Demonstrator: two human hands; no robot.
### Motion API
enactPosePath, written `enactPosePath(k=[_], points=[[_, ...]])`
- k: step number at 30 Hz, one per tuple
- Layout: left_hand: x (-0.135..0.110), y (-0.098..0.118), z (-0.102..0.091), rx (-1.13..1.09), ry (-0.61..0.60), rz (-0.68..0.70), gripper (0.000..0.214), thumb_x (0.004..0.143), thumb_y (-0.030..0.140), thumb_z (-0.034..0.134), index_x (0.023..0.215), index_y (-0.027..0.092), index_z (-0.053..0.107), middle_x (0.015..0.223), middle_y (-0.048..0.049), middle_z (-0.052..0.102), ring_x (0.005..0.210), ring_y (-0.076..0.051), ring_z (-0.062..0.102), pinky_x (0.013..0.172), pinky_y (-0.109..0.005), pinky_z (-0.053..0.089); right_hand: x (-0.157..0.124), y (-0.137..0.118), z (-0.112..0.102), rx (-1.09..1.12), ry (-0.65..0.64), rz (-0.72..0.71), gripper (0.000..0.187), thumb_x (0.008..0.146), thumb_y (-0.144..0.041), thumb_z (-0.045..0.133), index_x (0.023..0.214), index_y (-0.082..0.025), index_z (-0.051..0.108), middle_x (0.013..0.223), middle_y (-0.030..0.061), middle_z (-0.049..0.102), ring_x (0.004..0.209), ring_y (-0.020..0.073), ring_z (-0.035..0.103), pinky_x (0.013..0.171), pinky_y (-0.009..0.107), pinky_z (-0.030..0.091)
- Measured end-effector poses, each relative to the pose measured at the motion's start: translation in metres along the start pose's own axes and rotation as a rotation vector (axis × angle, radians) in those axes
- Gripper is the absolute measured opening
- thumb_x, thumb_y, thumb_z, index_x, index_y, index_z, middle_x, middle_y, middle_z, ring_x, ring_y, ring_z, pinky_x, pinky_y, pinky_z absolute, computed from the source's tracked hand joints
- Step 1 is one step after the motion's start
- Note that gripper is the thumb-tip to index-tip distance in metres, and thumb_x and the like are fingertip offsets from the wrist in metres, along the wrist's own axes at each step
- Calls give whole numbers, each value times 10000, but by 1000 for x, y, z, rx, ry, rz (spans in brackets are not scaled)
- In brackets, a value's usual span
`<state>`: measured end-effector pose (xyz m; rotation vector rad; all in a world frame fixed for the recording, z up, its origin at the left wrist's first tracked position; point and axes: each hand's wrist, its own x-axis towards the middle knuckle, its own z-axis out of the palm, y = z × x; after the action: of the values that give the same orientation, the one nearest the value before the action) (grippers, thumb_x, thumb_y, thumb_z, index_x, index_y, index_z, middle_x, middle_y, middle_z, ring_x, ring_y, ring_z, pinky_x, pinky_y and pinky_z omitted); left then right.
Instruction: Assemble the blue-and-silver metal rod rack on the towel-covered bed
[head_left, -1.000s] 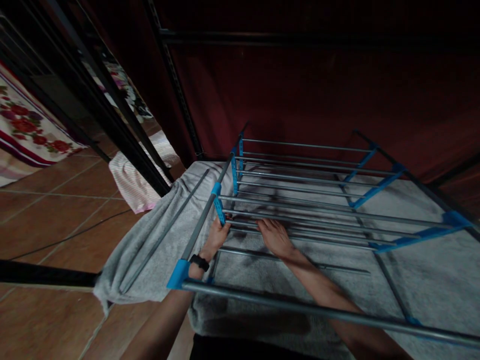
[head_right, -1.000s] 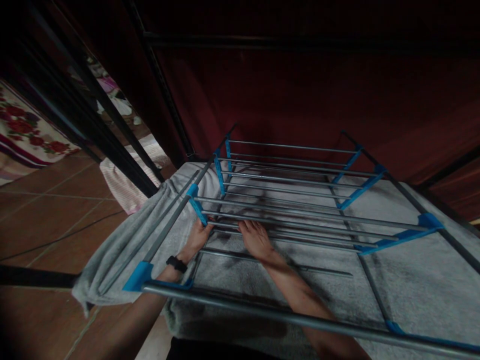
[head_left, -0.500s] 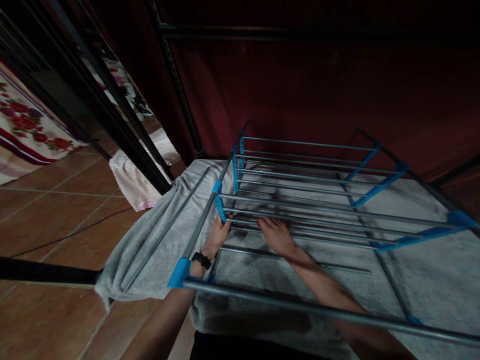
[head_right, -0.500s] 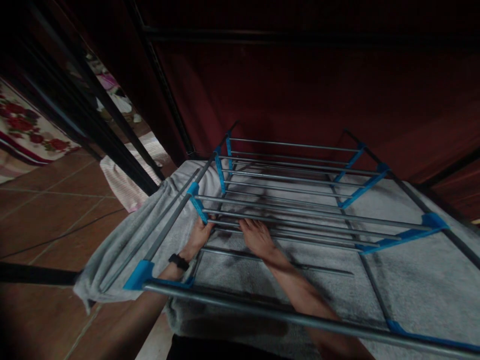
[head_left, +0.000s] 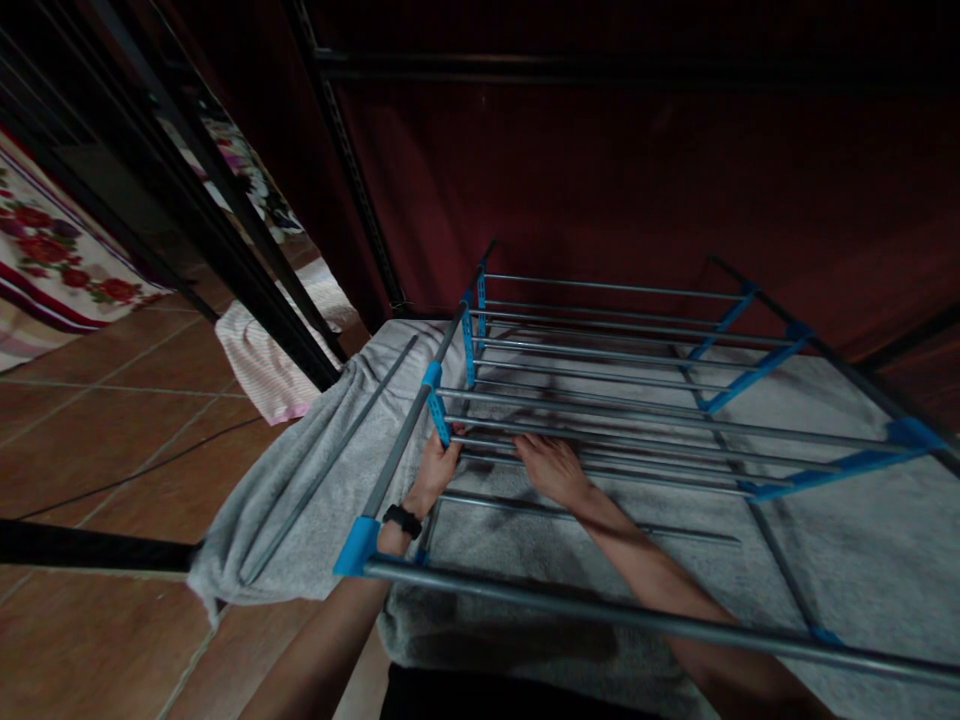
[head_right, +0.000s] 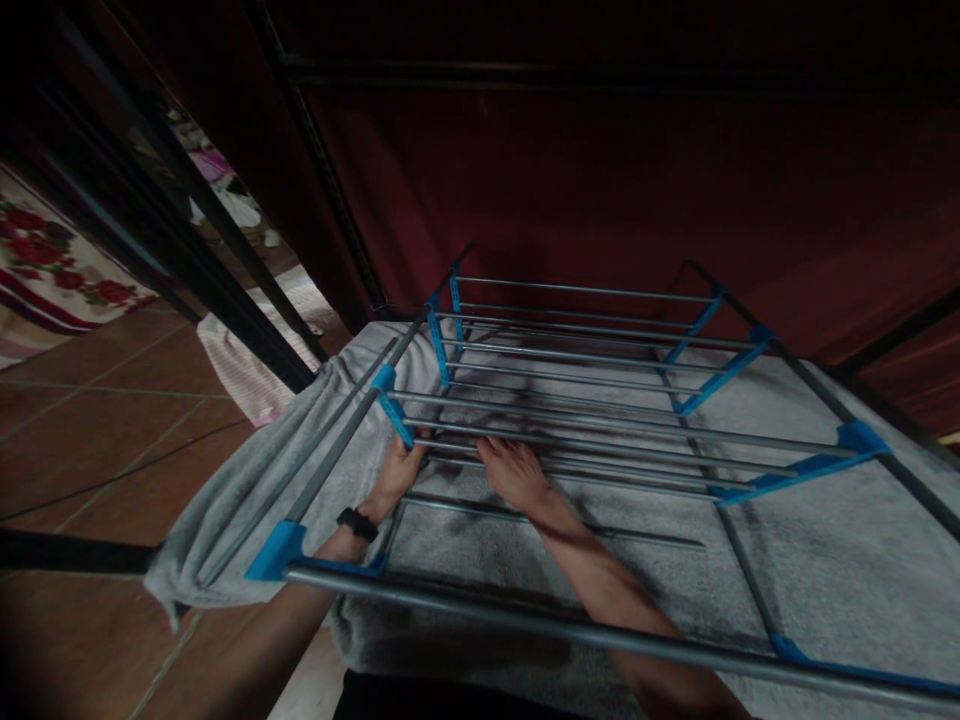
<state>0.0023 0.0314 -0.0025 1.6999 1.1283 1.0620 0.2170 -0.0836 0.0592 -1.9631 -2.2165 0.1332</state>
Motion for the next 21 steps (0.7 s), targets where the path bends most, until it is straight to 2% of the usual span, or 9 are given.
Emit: enactPosePath(k=[21], points=[[1, -3, 4, -24, 61, 60, 233, 871, 422, 596, 921, 199, 640, 897, -55, 708, 879, -201, 655, 890, -373, 535, 6, -1, -19, 13, -197, 51, 343, 1105, -324, 307, 1244, -245, 610, 1265, 62, 707, 1119, 248, 678, 870, 353, 492]])
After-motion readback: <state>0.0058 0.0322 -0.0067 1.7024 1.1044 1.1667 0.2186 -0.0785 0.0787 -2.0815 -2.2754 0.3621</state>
